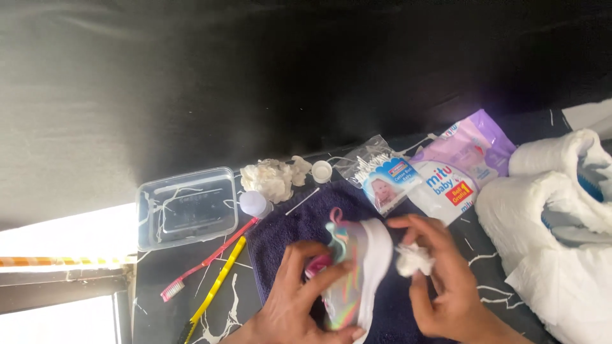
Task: Detailed cleaning of a child's shoe sole and sides using a cotton swab and a cleaning cloth.
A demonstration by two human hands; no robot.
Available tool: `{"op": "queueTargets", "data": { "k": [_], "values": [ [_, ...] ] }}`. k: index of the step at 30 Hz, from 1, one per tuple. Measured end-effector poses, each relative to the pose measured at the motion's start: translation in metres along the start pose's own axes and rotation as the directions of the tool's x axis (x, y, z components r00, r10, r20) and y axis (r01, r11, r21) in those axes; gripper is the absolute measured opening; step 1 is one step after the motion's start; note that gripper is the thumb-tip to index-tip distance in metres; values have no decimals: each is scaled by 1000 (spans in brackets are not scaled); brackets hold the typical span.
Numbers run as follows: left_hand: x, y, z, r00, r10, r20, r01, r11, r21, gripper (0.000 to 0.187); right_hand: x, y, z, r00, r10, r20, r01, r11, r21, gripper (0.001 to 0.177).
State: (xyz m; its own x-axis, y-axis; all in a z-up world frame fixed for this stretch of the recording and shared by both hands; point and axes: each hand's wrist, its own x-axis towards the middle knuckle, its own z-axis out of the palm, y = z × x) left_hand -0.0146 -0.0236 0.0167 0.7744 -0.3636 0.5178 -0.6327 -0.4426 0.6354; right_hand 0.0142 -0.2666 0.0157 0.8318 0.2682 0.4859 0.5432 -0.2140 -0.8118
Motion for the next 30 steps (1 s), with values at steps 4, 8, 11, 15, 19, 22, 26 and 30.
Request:
{"op": "queueTargets", "data": {
  "k": [4,8,11,15,19,22,26,30],
  "values": [
    [13,2,-4,992,-54,-113,67,991,119,66,-1,3,4,994,32,-101,-25,997,70,53],
    [11,-5,-11,995,-70,-72,73,996,46,77,4,-8,9,984,-40,-174,19,992,-123,29],
    [8,-7,-15,1000,-29,-5,29,1000,-6,86,-6,-7,18,969,-31,-247,-4,990,-142,32],
    [2,-10,-14,996,38,76,-40,999,21,89,3,-14,18,995,-89,-40,89,996,0,46],
    [-2,-13,-12,997,5,83,-6,1000,14,96,15,-14,11,936,58,348,-17,992,-121,41],
    [-2,-13,-10,994,-27,109,26,1000,11,97,14,-10,12,940,-59,337,115,982,-147,34],
    [-5,-15,-9,992,5,128,-5,1000,-3,88,24,-9,22,966,-199,168,220,969,-116,15],
    [-11,-19,-6,977,-11,213,7,1000,16,86,15,-2,18,960,-246,138,263,957,-123,18]
  ]
}}
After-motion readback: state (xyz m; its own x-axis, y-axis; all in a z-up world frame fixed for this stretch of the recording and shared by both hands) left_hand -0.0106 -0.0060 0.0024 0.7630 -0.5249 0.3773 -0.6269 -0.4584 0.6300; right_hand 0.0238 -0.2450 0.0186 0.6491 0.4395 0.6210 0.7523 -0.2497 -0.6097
